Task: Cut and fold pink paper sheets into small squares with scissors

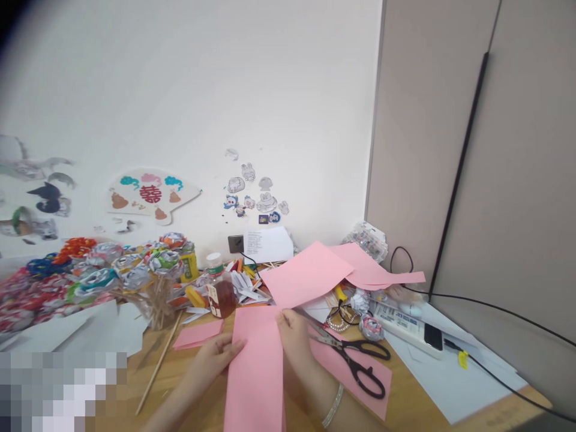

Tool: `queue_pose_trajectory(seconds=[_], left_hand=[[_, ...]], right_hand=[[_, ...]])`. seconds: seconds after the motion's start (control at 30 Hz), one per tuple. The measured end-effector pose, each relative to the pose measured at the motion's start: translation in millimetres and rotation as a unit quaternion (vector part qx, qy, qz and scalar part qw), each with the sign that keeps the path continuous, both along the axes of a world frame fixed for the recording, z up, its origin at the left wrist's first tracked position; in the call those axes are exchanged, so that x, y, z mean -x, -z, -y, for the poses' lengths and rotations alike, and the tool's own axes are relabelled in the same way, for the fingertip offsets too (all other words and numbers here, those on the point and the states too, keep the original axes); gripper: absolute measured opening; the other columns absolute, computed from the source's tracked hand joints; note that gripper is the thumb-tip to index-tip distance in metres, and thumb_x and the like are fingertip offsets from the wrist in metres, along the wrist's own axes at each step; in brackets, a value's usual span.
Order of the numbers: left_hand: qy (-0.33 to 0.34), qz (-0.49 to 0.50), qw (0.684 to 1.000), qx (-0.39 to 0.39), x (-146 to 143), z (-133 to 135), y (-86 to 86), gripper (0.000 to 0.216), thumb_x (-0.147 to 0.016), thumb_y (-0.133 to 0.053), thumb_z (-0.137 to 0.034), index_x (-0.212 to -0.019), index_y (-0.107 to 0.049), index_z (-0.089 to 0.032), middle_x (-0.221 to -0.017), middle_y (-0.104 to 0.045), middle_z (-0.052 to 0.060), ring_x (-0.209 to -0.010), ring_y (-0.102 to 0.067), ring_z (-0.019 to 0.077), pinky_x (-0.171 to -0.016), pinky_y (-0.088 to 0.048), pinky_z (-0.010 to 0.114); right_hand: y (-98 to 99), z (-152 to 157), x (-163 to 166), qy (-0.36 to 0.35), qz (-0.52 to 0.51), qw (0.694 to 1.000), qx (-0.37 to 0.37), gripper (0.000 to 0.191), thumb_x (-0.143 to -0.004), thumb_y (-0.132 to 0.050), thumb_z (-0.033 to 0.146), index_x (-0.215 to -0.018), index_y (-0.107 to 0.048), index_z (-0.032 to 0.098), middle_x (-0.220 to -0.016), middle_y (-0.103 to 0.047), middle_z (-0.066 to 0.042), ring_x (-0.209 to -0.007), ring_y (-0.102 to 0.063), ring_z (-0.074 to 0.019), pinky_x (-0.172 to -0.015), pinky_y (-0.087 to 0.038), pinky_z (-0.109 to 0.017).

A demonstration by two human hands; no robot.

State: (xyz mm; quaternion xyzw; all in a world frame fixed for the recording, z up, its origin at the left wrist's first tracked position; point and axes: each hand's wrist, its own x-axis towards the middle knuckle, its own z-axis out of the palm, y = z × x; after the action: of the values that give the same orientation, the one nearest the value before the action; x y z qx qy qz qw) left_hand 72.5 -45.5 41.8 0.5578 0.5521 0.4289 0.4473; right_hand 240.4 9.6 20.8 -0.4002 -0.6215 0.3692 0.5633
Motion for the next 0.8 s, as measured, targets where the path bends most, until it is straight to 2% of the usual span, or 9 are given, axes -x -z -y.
queue_pose_trajectory(seconds=[0.23, 0.47, 0.6, 0.8], left_hand=[[0.031, -0.017, 0.999, 0.024, -3.8, 3.6, -2.3, 0.051, -0.050, -0.062, -0.065, -0.053, -0.044, -0.018, -0.041, -0.036, -0.009, -0.040, -0.030, 0.0054, -0.042, -0.021, 0.021], [0.072, 0.016, 0.995, 0.067, -4.7, 5.9, 6.3, 0.045, -0.052, -0.067, -0.057, -0.060, -0.047, -0.018, -0.049, -0.050, -0.005, -0.045, -0.046, 0.0101, -0.049, -0.036, 0.024], [0.070, 0.016, 0.997, 0.036, -4.6, 7.0, 10.6, 0.043, -0.056, -0.068, -0.053, -0.054, -0.041, -0.019, -0.045, -0.042, -0.008, -0.044, -0.041, 0.0079, -0.047, -0.031, 0.022], [0.133, -0.005, 0.990, 0.045, -0.7, 6.6, 10.4, 0.042, -0.056, -0.069, -0.052, -0.061, -0.048, -0.016, -0.052, -0.047, -0.006, -0.048, -0.039, 0.0081, -0.046, -0.025, 0.021]], right_hand=[[-0.3, -3.9, -5.9, 0.032, -0.011, 0.999, 0.000, 0.028, -0.079, -0.043, 0.036, -0.057, -0.038, 0.020, -0.056, -0.035, 0.005, -0.054, -0.033, -0.0111, -0.048, -0.027, -0.022], [1.3, -11.3, -13.0, 0.079, -0.011, 0.997, -0.002, 0.029, -0.080, -0.042, 0.037, -0.057, -0.034, 0.021, -0.054, -0.032, 0.006, -0.054, -0.031, -0.0111, -0.048, -0.025, -0.022], [1.5, -14.3, -15.0, 0.098, -0.014, 0.995, -0.002, 0.030, -0.080, -0.042, 0.037, -0.056, -0.034, 0.021, -0.053, -0.031, 0.007, -0.053, -0.032, -0.0112, -0.049, -0.024, -0.023], [0.3, -14.1, -16.8, 0.113, -0.032, 0.993, -0.003, 0.031, -0.080, -0.042, 0.040, -0.056, -0.033, 0.021, -0.053, -0.032, 0.007, -0.053, -0.032, -0.0114, -0.050, -0.025, -0.023]])
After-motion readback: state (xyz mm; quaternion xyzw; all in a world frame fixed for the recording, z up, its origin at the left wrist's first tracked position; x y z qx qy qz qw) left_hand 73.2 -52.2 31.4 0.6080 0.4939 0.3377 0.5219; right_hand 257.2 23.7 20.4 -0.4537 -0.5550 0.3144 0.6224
